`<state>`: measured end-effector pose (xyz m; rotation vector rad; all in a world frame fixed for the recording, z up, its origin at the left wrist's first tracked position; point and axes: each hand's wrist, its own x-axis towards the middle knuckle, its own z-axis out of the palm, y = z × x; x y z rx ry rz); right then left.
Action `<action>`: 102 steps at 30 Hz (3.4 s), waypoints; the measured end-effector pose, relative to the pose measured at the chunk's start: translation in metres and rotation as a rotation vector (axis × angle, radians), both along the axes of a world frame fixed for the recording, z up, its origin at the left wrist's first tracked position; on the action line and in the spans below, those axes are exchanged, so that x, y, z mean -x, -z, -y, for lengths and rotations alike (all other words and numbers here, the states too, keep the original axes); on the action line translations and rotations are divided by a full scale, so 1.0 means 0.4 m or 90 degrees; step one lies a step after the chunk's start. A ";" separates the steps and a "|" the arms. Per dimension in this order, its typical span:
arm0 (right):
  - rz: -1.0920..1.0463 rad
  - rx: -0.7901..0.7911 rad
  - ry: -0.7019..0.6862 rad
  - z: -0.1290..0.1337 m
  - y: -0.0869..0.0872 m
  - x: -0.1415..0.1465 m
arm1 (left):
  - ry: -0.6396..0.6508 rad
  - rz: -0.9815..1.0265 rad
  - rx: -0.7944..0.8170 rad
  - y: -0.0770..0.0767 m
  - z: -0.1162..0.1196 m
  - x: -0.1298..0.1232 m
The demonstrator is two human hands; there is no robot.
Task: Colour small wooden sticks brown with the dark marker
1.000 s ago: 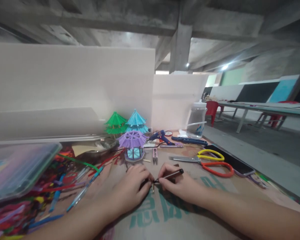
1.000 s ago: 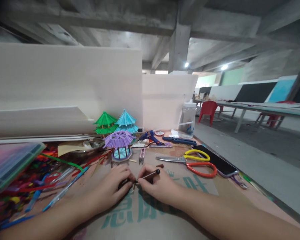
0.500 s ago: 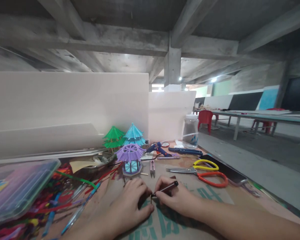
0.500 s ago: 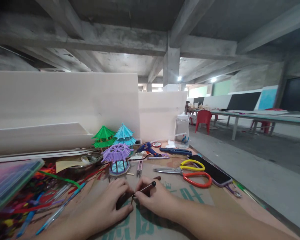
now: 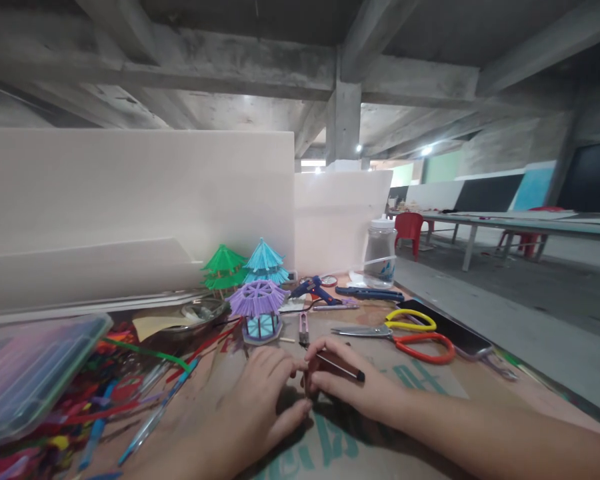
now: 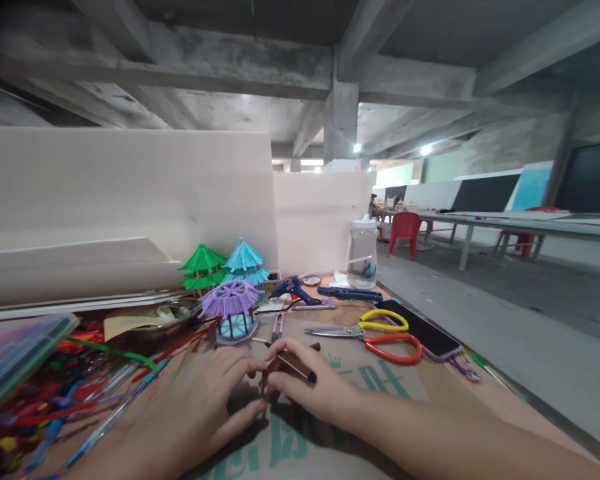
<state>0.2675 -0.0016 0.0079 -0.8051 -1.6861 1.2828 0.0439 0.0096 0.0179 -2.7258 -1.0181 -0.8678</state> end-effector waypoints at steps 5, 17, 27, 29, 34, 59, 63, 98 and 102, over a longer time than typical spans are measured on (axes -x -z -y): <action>-0.024 0.055 -0.038 0.007 -0.010 0.007 | 0.042 0.016 -0.062 0.002 -0.001 -0.008; -0.009 0.079 -0.057 0.002 -0.007 -0.002 | 0.077 0.026 -0.084 0.004 -0.007 -0.013; 0.019 0.060 -0.057 0.007 -0.017 0.001 | 0.050 -0.004 0.010 0.001 -0.006 -0.013; 0.039 0.022 -0.026 0.006 -0.013 0.004 | 0.041 -0.005 0.033 -0.002 -0.006 -0.014; 0.034 -0.038 0.105 -0.004 -0.005 0.000 | 0.010 -0.005 0.100 -0.002 -0.015 -0.012; 0.174 -0.088 0.187 0.003 -0.026 0.006 | -0.005 -0.011 0.166 0.022 -0.040 -0.007; 0.184 -0.088 0.198 0.001 -0.024 0.008 | -0.010 -0.007 0.160 0.026 -0.040 -0.006; 0.186 -0.040 0.132 -0.002 -0.021 0.011 | -0.052 0.001 0.226 -0.013 -0.014 -0.021; 0.164 -0.021 0.133 -0.001 -0.029 0.009 | -0.059 -0.006 0.234 -0.015 -0.014 -0.023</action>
